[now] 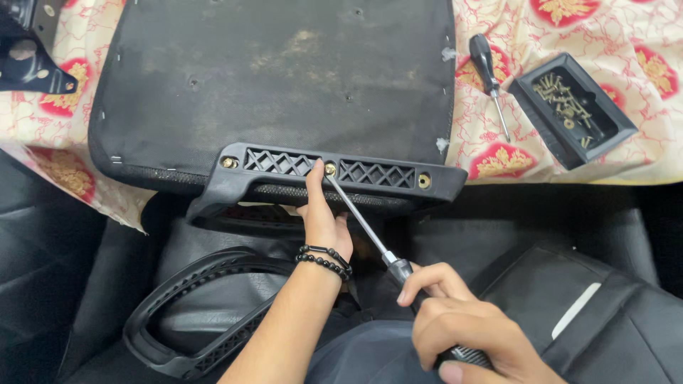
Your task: The person uses a screwdriver to tighten screws into a black plastic handle attached to a chair seat. They methodically secure multiple screws along the handle's length.
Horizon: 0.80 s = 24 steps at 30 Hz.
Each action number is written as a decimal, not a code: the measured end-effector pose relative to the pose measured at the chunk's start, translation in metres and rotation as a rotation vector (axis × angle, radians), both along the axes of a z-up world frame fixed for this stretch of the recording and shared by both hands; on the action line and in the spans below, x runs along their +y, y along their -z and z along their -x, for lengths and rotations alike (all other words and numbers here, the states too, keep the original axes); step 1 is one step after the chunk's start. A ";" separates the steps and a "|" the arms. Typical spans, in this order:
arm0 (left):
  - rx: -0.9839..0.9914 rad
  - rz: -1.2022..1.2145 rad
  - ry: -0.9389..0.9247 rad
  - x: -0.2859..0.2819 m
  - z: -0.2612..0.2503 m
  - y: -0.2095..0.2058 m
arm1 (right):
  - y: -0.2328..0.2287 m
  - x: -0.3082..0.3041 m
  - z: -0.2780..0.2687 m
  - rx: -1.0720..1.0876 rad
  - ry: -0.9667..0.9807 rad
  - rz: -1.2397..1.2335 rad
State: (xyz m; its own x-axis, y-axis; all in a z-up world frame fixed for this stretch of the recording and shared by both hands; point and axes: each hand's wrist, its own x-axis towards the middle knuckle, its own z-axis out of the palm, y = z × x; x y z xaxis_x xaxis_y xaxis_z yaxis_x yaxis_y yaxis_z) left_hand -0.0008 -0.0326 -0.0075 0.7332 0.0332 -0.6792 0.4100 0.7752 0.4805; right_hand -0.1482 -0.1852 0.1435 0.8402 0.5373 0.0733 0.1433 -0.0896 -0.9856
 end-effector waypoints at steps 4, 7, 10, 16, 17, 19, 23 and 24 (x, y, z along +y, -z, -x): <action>-0.018 0.050 0.030 0.003 -0.001 0.006 | 0.011 0.004 0.020 -0.012 -0.002 0.034; 0.009 0.040 0.066 0.005 -0.002 0.006 | 0.015 0.008 0.026 -0.044 0.011 0.056; 0.030 0.033 0.097 0.008 -0.002 0.002 | 0.023 0.011 0.028 -0.075 0.030 0.100; 0.059 0.028 0.142 0.010 -0.002 -0.001 | 0.037 0.004 0.037 -0.021 0.078 0.130; 0.057 0.030 0.141 0.011 -0.002 -0.001 | 0.038 0.003 0.039 -0.024 0.100 0.118; 0.030 0.022 0.150 0.011 -0.001 -0.002 | 0.040 0.003 0.042 0.004 0.153 0.076; 0.034 0.016 0.180 0.012 -0.002 -0.003 | 0.050 0.006 0.046 0.228 0.228 -0.091; 0.033 0.014 0.198 0.013 -0.003 -0.003 | 0.052 0.005 0.047 0.306 0.232 -0.145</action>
